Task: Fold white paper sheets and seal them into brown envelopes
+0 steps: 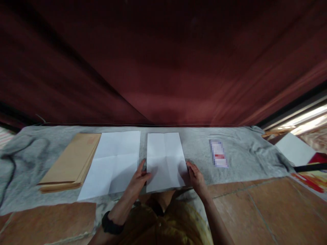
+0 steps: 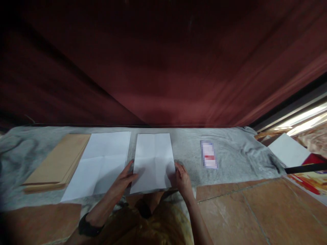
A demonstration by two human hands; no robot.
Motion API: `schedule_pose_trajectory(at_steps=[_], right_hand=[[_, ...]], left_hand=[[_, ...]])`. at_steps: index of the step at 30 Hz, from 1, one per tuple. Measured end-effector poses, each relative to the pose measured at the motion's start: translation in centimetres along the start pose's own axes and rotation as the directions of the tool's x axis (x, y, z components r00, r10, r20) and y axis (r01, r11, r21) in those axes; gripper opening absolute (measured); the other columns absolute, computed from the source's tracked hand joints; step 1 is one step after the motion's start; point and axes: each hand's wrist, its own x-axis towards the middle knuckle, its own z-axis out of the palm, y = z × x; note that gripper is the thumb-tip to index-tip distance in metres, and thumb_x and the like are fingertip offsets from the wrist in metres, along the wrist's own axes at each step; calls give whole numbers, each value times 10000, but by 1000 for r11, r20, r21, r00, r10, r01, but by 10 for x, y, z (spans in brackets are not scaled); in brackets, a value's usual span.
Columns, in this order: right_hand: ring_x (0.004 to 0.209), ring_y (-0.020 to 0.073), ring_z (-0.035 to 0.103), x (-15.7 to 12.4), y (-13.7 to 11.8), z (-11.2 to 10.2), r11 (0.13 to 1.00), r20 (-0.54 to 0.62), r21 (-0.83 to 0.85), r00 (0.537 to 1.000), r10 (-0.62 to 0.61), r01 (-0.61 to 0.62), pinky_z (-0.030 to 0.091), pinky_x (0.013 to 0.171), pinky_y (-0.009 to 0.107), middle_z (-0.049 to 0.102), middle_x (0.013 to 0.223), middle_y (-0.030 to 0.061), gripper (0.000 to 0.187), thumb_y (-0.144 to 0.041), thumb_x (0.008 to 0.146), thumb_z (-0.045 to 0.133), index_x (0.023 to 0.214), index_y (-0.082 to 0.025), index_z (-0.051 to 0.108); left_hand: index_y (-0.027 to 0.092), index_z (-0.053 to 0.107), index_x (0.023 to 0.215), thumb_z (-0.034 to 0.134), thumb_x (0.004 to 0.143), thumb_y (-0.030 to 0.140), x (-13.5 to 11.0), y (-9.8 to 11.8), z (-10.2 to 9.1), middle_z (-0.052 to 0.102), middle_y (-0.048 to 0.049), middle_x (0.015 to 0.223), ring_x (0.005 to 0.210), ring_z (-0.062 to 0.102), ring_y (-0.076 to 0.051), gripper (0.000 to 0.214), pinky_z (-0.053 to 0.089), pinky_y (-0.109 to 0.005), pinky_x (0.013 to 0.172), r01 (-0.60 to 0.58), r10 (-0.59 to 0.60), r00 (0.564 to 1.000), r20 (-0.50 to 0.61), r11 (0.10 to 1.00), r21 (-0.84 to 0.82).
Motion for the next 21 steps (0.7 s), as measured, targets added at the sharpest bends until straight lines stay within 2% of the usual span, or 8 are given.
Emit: schedule_pose_trajectory(at_steps=[4, 7, 11, 14, 17, 21], right_hand=[[1143, 238, 684, 2, 4, -3, 997, -10, 72, 1000, -9, 10, 536, 1041, 446, 745, 1182, 88, 354, -343, 993, 420, 1066, -245, 753], [1177, 251, 675, 4, 3, -8, 991, 57, 131, 998, -38, 30, 536, 1043, 484, 736, 1221, 81, 337, -351, 1002, 440, 1027, -255, 762], [1189, 250, 665, 5, -3, -16, 986, 140, 164, 988, -63, 39, 549, 1022, 472, 706, 1280, 77, 332, -329, 992, 493, 1244, -277, 702], [1188, 241, 646, 6, -5, -18, 990, 112, 120, 990, -87, 73, 544, 1012, 435, 658, 1306, 94, 423, -285, 958, 542, 1373, -287, 621], [1230, 253, 596, 8, -5, -16, 990, 62, 61, 989, -135, 131, 527, 1018, 429, 609, 1312, 100, 402, -274, 900, 625, 1298, -299, 676], [1212, 257, 595, 14, -5, -13, 981, 110, 67, 976, -188, 181, 534, 987, 423, 586, 1325, 91, 286, -286, 868, 665, 1142, -299, 746]], left_hand=[[214, 327, 1573, 810, 645, 355, -4, -1, -5, 717, -18, 890, 836, 693, -208, 1056, 491, -303, 760, 60, -60, 998, 17, 998, -8], [253, 329, 1571, 777, 669, 335, -8, 2, -8, 737, -31, 937, 842, 707, -206, 1010, 508, -297, 728, 109, -108, 993, 37, 994, -16], [237, 304, 1579, 778, 659, 279, -15, 9, -7, 755, -38, 933, 850, 727, -216, 1036, 540, -296, 721, 158, -154, 987, 53, 983, -96], [244, 254, 1596, 766, 660, 219, -21, 13, -4, 765, -48, 951, 807, 734, -218, 1068, 549, -300, 695, 187, -182, 982, 46, 970, -153], [264, 221, 1605, 746, 664, 177, -25, 14, -1, 770, -69, 1028, 796, 737, -219, 1082, 550, -301, 683, 202, -196, 979, 52, 960, -192], [258, 263, 1598, 738, 659, 205, -26, 14, -1, 771, -68, 1065, 883, 741, -244, 1054, 569, -336, 750, 157, -143, 986, 90, 974, -166]])
